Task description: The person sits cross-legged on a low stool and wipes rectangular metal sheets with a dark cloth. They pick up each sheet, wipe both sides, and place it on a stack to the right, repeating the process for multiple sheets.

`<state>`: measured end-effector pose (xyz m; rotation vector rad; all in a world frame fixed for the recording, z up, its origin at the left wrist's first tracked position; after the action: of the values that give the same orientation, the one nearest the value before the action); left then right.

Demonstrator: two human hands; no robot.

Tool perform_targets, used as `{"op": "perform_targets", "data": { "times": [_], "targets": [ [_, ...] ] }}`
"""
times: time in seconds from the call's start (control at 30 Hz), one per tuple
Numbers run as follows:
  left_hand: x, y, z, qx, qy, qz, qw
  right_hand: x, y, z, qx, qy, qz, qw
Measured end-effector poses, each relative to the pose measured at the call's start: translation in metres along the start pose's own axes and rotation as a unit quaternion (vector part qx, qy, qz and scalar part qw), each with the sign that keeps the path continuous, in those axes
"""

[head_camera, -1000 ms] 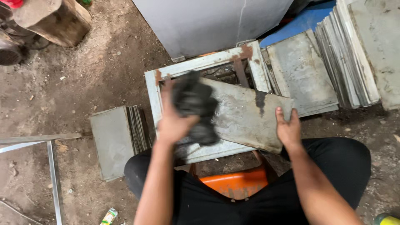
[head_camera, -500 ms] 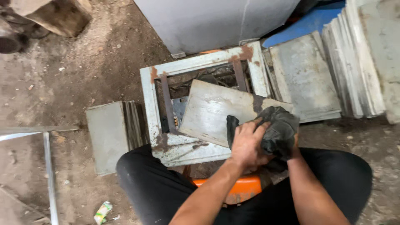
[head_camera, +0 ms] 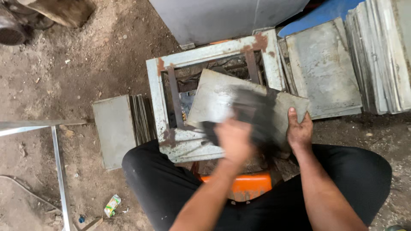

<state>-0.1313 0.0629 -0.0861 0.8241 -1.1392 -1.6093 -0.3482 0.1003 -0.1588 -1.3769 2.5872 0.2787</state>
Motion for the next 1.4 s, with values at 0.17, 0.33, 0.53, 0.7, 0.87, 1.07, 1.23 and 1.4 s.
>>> {"op": "perform_targets", "data": {
  "times": [0.17,0.33,0.53,0.7,0.87,1.07,1.23,1.4],
  "targets": [
    [-0.012,-0.004,0.019,-0.053,-0.155,-0.041,0.986,-0.003,-0.014,-0.010,0.105,0.028,-0.087,0.990],
    [0.019,0.081,-0.142,-0.088,0.106,0.139,0.981,-0.007,-0.007,-0.021,-0.089,0.033,0.029,0.995],
    [0.019,0.085,-0.074,0.017,0.050,0.233,0.971,-0.006,0.002,-0.016,-0.211,0.047,0.072,0.974],
    [0.000,0.017,0.056,0.059,-0.174,0.076,0.980,0.001,-0.017,0.014,0.309,-0.079,-0.042,0.947],
    [0.074,0.042,-0.088,0.005,-0.014,0.016,1.000,-0.001,0.005,-0.003,-0.338,-0.010,0.060,0.939],
    [0.102,0.087,-0.100,-0.039,0.012,0.252,0.967,0.003,0.004,0.000,-0.356,-0.036,0.044,0.933],
    [0.035,0.038,0.062,-0.006,-0.158,0.122,0.980,0.000,0.013,-0.006,-0.350,0.066,-0.021,0.934],
    [0.036,0.039,0.032,-0.040,-0.142,-0.078,0.986,-0.002,0.045,0.018,-0.356,-0.085,-0.030,0.930]
  ]
}}
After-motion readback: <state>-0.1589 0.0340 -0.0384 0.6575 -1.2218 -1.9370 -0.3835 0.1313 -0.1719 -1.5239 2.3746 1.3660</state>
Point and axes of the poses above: each hand's wrist, its own x-axis towards the middle knuckle, its own y-axis out of the back of the hand, z = x × y, the point moved 9 cm from there along x, towards the middle knuckle, and after that the axes turned 1 degree about z, right-handed, at the moved point
